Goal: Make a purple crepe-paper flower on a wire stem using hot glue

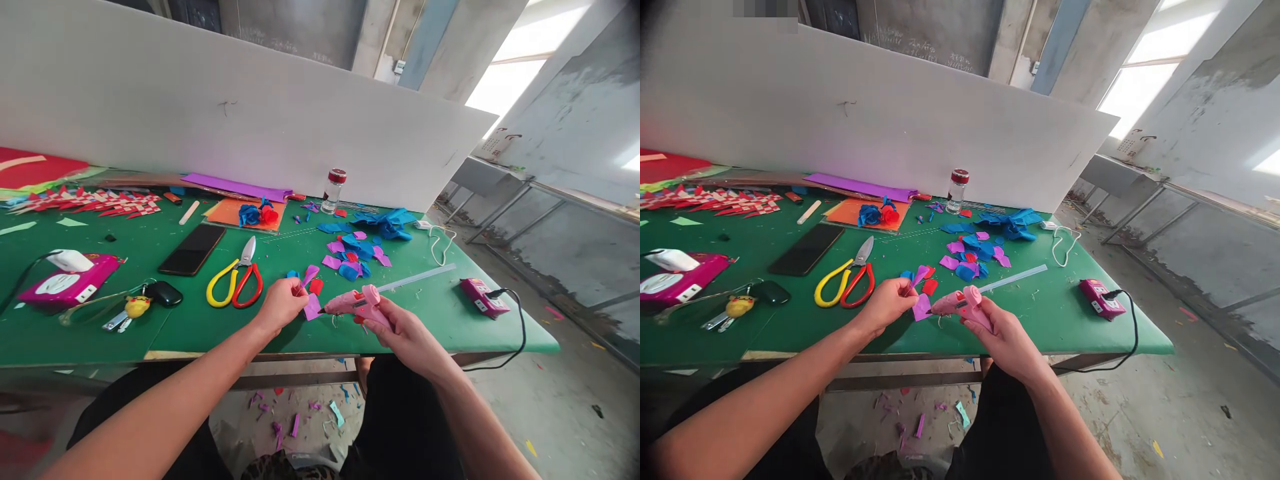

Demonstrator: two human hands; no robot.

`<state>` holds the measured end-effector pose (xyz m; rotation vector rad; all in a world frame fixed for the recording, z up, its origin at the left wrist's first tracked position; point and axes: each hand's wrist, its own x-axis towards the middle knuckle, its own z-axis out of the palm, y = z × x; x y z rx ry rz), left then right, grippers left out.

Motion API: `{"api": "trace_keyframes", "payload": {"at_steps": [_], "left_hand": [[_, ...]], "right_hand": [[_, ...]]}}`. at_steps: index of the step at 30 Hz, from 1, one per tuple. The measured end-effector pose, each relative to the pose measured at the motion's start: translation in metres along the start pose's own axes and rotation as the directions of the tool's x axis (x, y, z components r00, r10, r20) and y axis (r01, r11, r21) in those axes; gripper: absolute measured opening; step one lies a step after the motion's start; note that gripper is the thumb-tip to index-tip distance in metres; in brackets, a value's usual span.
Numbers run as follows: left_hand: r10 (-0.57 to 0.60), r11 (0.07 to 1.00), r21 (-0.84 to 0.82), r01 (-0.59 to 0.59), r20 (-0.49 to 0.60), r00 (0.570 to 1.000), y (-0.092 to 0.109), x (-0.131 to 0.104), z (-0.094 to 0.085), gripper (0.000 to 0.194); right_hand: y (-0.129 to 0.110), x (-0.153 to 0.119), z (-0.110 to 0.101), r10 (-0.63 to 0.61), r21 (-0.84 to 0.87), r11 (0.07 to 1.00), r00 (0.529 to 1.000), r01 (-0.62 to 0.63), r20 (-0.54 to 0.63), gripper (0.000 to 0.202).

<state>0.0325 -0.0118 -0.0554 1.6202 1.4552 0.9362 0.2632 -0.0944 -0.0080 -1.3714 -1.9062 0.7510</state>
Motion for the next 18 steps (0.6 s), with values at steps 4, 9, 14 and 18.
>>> {"api": "trace_keyframes", "payload": {"at_steps": [4, 9, 14, 18], "left_hand": [[0.002, 1.000, 0.011, -0.002, -0.001, 1.000, 0.000, 0.000, 0.000, 0.007], [0.003, 1.000, 0.017, -0.004, 0.004, 1.000, 0.000, 0.000, 0.000, 0.006], [0.002, 1.000, 0.017, -0.002, 0.005, 1.000, 0.002, -0.001, -0.001, 0.006], [0.004, 1.000, 0.014, -0.004, 0.004, 1.000, 0.002, -0.001, -0.001, 0.006]], "right_hand": [[0.003, 0.001, 0.006, 0.004, -0.014, 1.000, 1.000, -0.004, 0.015, 0.039], [0.009, 0.002, 0.013, 0.007, -0.047, 0.999, 1.000, -0.005, 0.023, 0.039], [0.009, 0.002, 0.013, 0.018, -0.076, 0.997, 0.999, -0.016, 0.027, 0.037], [0.006, 0.003, 0.013, 0.019, -0.097, 0.995, 0.999, -0.014, 0.048, 0.037]]}}
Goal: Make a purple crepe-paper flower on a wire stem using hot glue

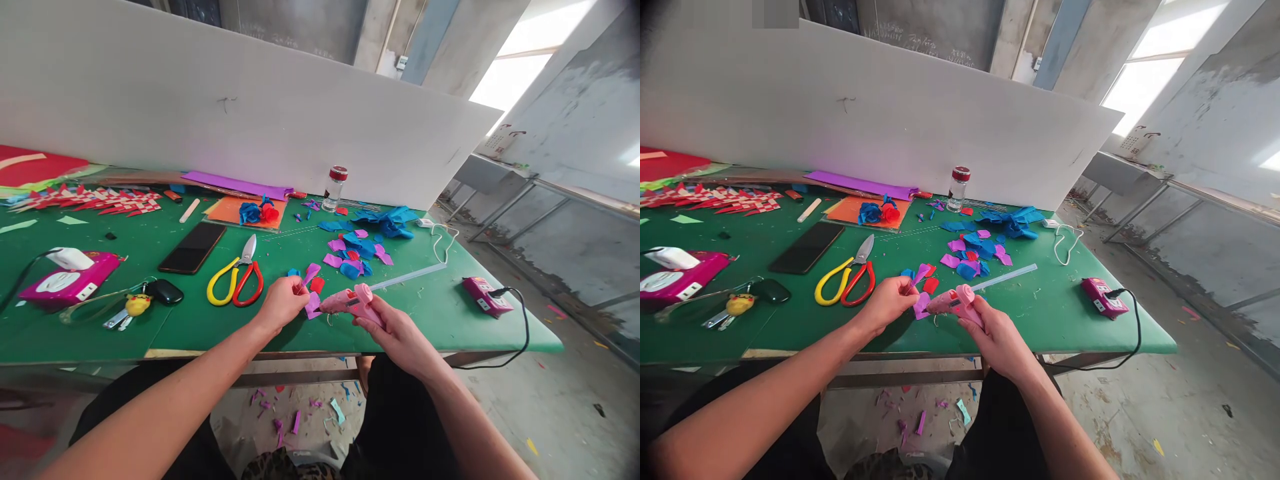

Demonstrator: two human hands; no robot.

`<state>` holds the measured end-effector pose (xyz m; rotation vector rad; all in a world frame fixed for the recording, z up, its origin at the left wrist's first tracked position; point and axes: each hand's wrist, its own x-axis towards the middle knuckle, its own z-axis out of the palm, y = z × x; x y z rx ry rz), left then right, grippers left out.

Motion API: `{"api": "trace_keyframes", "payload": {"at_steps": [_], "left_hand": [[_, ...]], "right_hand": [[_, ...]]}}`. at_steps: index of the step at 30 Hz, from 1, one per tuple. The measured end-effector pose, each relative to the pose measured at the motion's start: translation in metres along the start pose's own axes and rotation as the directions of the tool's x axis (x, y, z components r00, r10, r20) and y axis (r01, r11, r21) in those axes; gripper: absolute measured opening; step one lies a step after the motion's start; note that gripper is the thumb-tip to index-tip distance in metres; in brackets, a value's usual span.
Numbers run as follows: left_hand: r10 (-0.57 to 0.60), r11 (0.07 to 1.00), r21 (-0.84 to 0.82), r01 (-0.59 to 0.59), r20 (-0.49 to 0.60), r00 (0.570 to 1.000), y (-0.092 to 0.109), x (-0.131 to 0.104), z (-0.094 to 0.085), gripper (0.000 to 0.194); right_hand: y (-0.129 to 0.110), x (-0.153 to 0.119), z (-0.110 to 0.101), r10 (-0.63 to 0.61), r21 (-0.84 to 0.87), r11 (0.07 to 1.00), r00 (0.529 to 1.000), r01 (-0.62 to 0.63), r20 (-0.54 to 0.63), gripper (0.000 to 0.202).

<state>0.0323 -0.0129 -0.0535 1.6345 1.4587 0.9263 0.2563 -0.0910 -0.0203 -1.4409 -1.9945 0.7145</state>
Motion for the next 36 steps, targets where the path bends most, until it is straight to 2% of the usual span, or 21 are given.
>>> {"api": "trace_keyframes", "payload": {"at_steps": [12, 36], "left_hand": [[-0.004, 1.000, 0.005, 0.004, 0.003, 1.000, -0.0001, -0.0001, -0.0003, 0.006], [0.012, 1.000, 0.000, -0.012, 0.004, 1.000, -0.0032, 0.0008, 0.0006, 0.007]], "right_hand": [[-0.0011, 0.0013, 0.0018, -0.016, -0.107, 0.994, 1.000, 0.017, 0.015, 0.025], [-0.0004, 0.0007, 0.0004, -0.008, -0.147, 0.989, 1.000, 0.008, 0.004, 0.029]]}}
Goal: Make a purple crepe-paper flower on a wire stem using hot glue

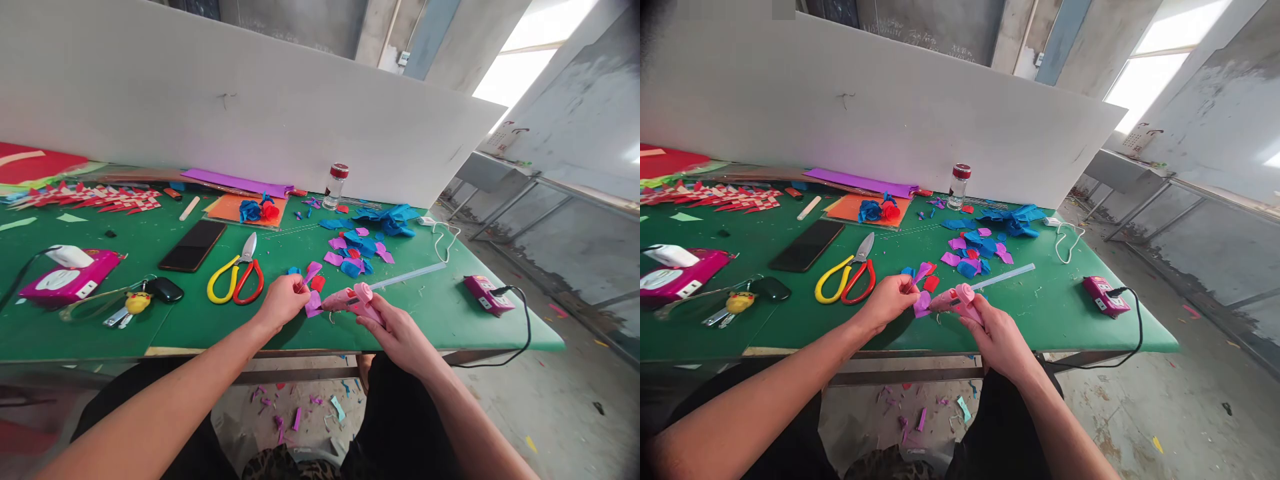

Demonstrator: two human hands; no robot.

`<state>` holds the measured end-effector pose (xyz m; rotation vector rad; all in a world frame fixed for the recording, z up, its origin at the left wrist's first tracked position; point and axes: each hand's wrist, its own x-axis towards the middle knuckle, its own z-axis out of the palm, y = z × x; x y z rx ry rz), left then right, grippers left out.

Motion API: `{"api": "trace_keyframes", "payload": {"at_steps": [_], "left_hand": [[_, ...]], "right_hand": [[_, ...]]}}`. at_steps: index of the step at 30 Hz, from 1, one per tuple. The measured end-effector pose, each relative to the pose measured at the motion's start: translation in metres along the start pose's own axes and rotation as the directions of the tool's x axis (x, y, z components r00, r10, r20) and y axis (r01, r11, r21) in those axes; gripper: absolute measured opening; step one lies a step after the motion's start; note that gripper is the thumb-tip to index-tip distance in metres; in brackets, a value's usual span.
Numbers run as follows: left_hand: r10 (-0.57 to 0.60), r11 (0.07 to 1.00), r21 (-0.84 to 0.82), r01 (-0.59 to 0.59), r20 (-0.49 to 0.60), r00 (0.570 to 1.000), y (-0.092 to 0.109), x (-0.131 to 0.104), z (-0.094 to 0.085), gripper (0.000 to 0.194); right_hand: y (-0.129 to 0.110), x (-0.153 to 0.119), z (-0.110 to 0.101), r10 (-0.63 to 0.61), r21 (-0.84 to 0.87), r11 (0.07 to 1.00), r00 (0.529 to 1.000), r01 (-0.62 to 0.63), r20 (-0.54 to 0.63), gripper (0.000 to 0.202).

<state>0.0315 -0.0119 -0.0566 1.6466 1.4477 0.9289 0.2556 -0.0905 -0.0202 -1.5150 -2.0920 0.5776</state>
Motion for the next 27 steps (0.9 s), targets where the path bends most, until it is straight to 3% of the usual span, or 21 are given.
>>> {"api": "trace_keyframes", "payload": {"at_steps": [27], "left_hand": [[0.004, 1.000, 0.013, -0.004, 0.008, 1.000, 0.0003, 0.0001, -0.0003, 0.007]], "right_hand": [[0.0005, -0.0016, -0.0001, 0.020, -0.017, 1.000, 0.999, -0.020, -0.027, 0.024]]}}
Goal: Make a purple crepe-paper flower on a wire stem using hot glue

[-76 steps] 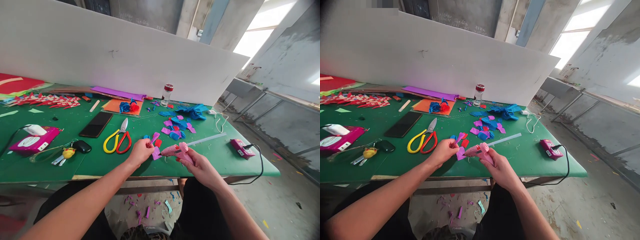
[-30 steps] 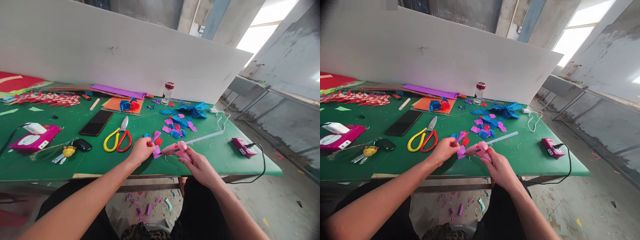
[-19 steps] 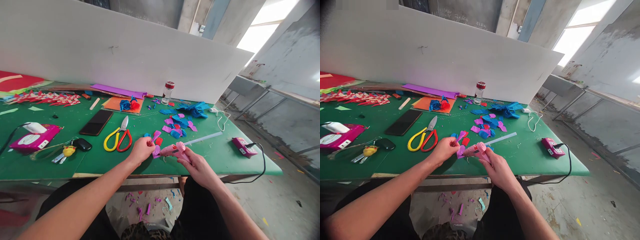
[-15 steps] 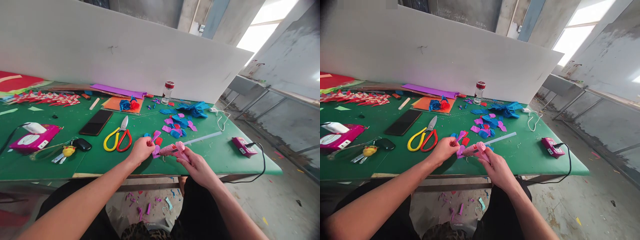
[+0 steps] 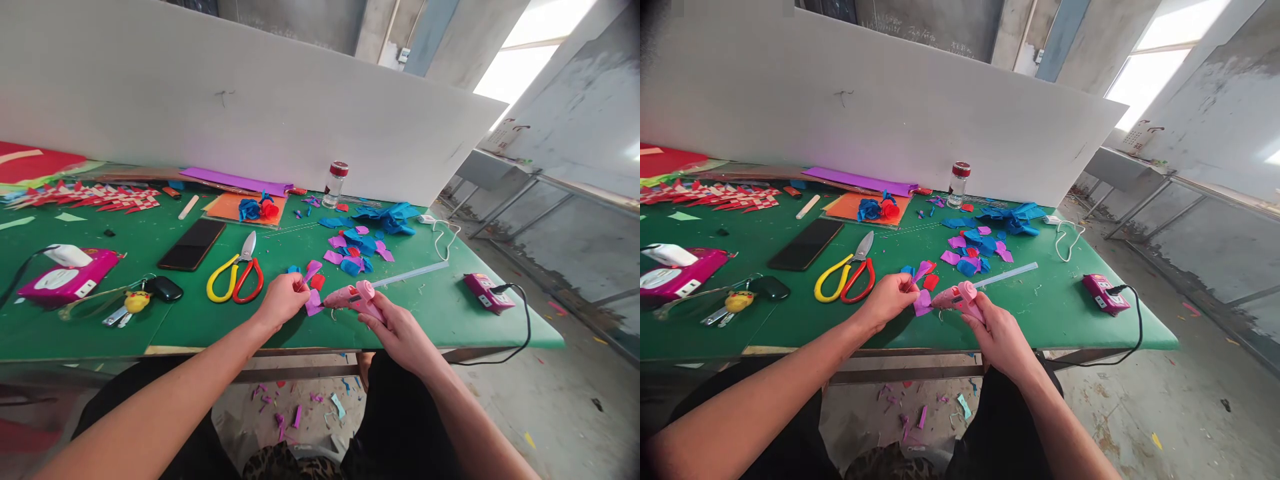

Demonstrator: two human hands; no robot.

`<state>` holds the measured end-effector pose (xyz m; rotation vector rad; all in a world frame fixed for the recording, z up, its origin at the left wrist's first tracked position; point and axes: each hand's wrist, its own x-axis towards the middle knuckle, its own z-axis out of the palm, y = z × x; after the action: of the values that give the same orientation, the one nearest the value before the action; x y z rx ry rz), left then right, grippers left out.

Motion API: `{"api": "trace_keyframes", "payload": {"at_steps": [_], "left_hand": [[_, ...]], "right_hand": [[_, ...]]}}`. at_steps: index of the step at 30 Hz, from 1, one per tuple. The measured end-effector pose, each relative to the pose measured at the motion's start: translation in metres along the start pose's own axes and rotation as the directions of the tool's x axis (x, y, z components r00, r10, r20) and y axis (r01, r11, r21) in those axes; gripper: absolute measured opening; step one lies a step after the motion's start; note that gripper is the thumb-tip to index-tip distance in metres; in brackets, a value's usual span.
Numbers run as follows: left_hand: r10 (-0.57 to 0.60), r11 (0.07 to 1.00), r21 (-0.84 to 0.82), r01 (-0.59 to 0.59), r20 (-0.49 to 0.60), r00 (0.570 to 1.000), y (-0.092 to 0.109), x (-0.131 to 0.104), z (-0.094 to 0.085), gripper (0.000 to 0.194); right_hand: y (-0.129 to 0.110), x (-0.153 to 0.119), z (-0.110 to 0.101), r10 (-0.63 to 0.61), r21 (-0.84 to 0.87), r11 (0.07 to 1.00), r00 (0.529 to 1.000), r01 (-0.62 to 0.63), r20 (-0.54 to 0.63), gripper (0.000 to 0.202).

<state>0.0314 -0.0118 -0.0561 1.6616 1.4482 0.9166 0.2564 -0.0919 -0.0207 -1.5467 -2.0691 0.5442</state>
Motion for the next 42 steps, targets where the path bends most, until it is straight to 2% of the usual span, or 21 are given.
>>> {"api": "trace_keyframes", "payload": {"at_steps": [11, 29, 35, 42], "left_hand": [[0.001, 1.000, 0.013, -0.001, -0.001, 1.000, 0.001, 0.000, 0.000, 0.007], [0.007, 1.000, -0.014, -0.007, 0.017, 1.000, -0.001, 0.000, 0.000, 0.008], [0.011, 0.999, -0.034, -0.011, 0.011, 1.000, -0.001, 0.000, 0.001, 0.010], [-0.003, 0.996, -0.093, 0.006, 0.031, 1.000, -0.005, 0.002, 0.000, 0.010]], "right_hand": [[-0.006, 0.002, 0.007, -0.044, 0.035, 0.998, 0.999, 0.044, 0.010, 0.027], [-0.008, 0.001, -0.001, 0.020, 0.030, 0.999, 0.999, -0.019, -0.045, 0.028], [0.001, 0.001, -0.011, 0.080, 0.211, 0.974, 0.997, -0.078, -0.001, 0.029], [0.014, -0.006, -0.029, 0.202, 0.501, 0.841, 0.977, -0.206, 0.063, 0.036]]}}
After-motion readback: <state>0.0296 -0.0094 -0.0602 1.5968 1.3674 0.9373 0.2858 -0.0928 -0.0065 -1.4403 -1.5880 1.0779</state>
